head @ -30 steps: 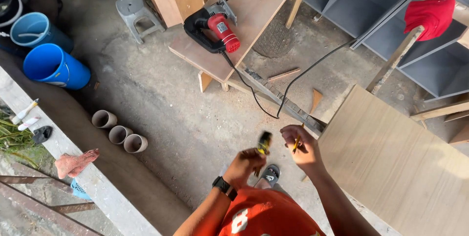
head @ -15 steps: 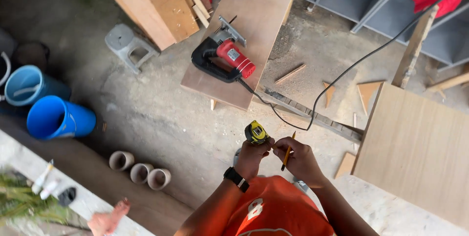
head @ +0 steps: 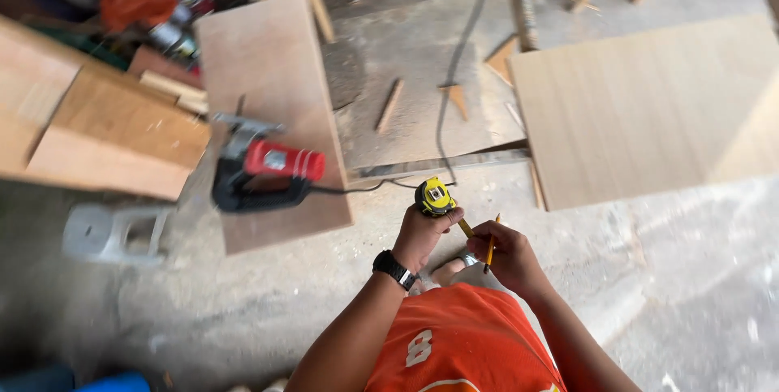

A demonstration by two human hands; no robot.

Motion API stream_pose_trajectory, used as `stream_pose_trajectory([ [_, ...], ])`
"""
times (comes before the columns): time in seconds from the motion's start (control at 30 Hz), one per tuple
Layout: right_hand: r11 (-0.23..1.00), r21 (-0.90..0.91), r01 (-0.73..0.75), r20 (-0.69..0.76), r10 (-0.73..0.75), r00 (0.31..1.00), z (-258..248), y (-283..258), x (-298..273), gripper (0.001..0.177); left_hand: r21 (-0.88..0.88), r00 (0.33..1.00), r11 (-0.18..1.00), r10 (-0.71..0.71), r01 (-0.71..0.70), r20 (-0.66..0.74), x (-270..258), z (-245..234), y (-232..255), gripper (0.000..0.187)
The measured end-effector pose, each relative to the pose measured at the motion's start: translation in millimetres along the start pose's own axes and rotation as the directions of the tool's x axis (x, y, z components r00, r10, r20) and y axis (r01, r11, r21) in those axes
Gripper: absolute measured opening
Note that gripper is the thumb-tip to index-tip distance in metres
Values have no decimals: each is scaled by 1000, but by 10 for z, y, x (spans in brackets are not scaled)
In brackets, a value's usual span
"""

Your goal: Measuring a wooden board with a tape measure and marking it with a pencil for cutting.

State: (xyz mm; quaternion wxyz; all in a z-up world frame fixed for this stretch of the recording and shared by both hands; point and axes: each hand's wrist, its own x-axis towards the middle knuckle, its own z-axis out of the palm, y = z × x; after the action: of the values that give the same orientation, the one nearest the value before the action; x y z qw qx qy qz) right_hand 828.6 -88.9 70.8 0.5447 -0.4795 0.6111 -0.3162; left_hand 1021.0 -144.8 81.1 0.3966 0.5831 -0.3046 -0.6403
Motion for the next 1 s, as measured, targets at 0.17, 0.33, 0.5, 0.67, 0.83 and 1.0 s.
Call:
stream_pose_trajectory([
  [0.17,978,186,-93,-175,126,977,-487,119,-206,10,45,984,999,-34,27,173,380,707,122,42],
  [0.33,950,289,-122,-304,211,929,-861,304,-244,13,117,954,993,-37,2,297,665,1375,460,54],
  [0.5,909,405,-98,-356,256,899,-1224,355,-85,18,218,913,961,71,-171,402,1015,1793,714,114],
  [0.67,897,432,-99,-398,288,871,-1501,426,34,21,157,937,976,88,-148,338,1544,1975,665,100],
  [0.83,843,527,-108,-446,382,809,-1631,557,297,22,188,937,962,129,-198,325,2607,1977,661,92],
  [1.0,790,608,-78,-562,497,661,-1414,1033,588,22,258,908,929,151,-266,392,3600,1950,1044,90],
])
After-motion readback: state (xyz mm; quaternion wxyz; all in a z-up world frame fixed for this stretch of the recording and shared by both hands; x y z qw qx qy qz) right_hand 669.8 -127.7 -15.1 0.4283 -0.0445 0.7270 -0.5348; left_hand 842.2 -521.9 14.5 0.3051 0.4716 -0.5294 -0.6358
